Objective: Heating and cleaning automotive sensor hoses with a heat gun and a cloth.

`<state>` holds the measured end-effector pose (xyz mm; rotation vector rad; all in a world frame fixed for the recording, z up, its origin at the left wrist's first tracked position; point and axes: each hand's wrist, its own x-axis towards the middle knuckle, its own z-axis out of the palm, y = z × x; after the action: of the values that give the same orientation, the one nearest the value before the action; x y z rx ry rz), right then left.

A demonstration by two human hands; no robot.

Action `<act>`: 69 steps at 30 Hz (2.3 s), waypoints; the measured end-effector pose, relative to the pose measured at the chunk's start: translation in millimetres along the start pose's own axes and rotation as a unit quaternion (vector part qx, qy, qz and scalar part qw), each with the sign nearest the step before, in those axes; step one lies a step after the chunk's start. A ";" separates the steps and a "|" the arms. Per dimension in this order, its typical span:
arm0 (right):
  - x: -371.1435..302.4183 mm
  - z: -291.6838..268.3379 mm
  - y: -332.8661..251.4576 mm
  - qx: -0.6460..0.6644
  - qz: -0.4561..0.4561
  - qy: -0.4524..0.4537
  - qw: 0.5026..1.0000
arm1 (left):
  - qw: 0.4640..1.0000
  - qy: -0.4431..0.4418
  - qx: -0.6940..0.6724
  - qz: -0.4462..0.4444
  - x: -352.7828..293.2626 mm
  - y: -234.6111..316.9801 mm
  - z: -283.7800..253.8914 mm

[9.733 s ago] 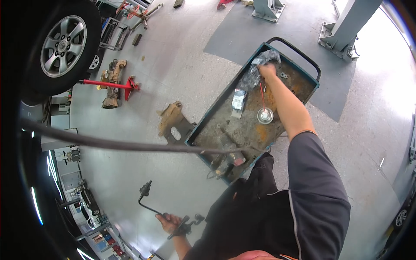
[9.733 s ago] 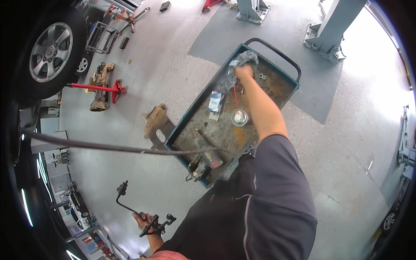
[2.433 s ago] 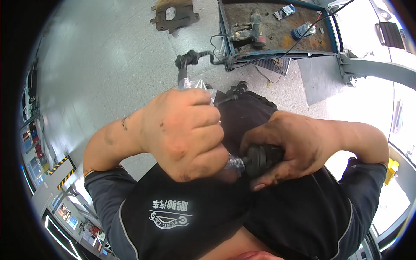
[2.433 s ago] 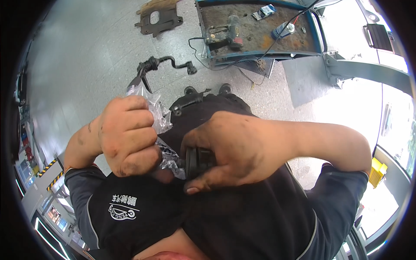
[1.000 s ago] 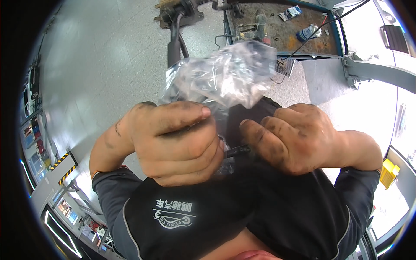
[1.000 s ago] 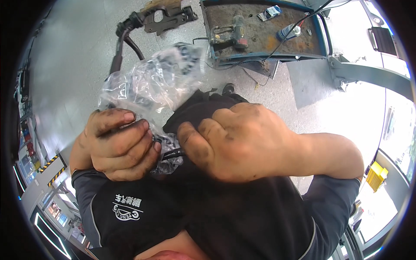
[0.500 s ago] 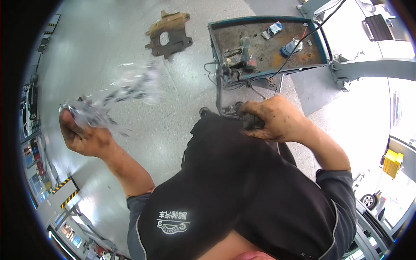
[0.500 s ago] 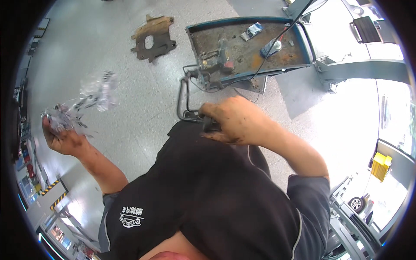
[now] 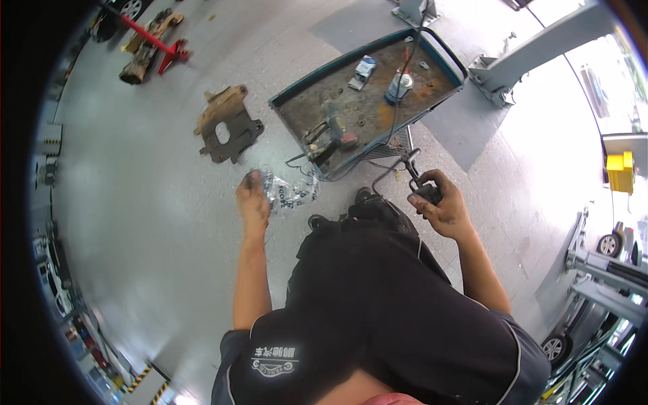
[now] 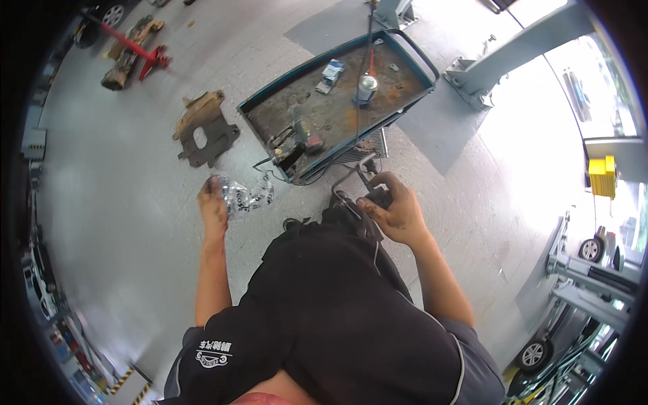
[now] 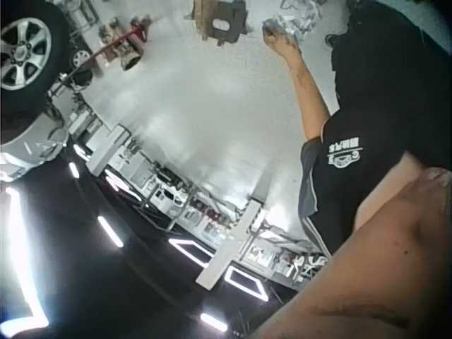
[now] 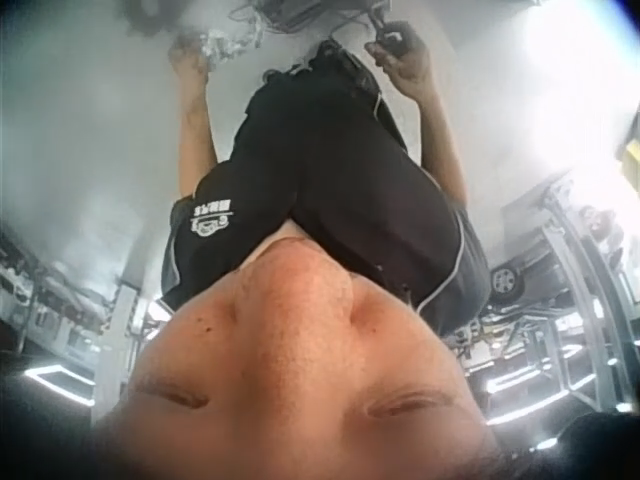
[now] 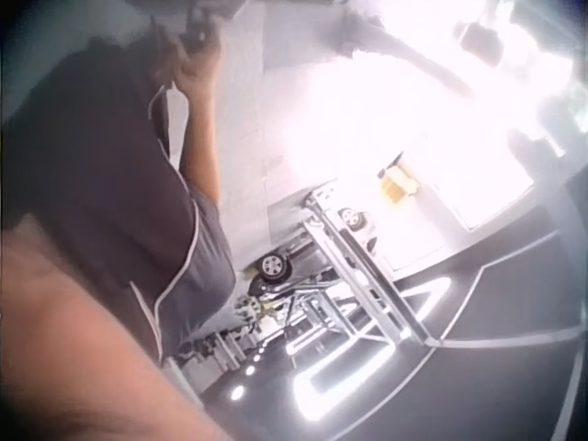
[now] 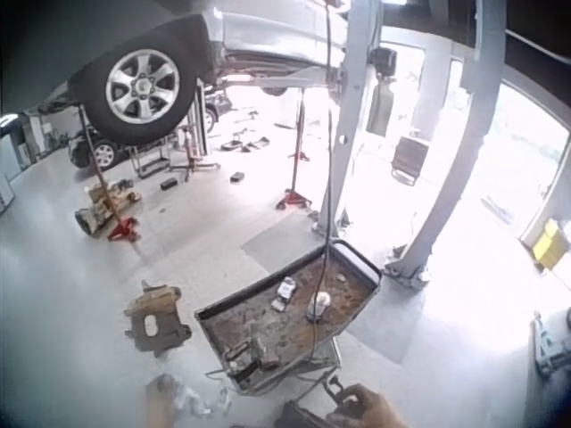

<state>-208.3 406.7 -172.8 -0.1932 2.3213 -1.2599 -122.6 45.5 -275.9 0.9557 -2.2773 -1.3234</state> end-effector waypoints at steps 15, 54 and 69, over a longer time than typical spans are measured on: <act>-74.9 -13.3 72.1 -0.002 0.186 0.265 0.946 | 0.927 -0.283 -0.184 -0.164 109.9 43.8 216.6; -575.1 420.3 420.9 0.360 0.682 0.424 0.475 | 0.424 -0.634 0.328 0.557 -400.9 -152.2 467.4; -881.5 -53.9 430.8 0.413 0.054 0.850 0.322 | 0.101 -0.869 -0.166 0.455 -1120.2 266.6 399.8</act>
<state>578.6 994.8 -192.7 2.8157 1.6083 -2.9790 345.4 1168.6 -203.2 1.9194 0.7643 0.9944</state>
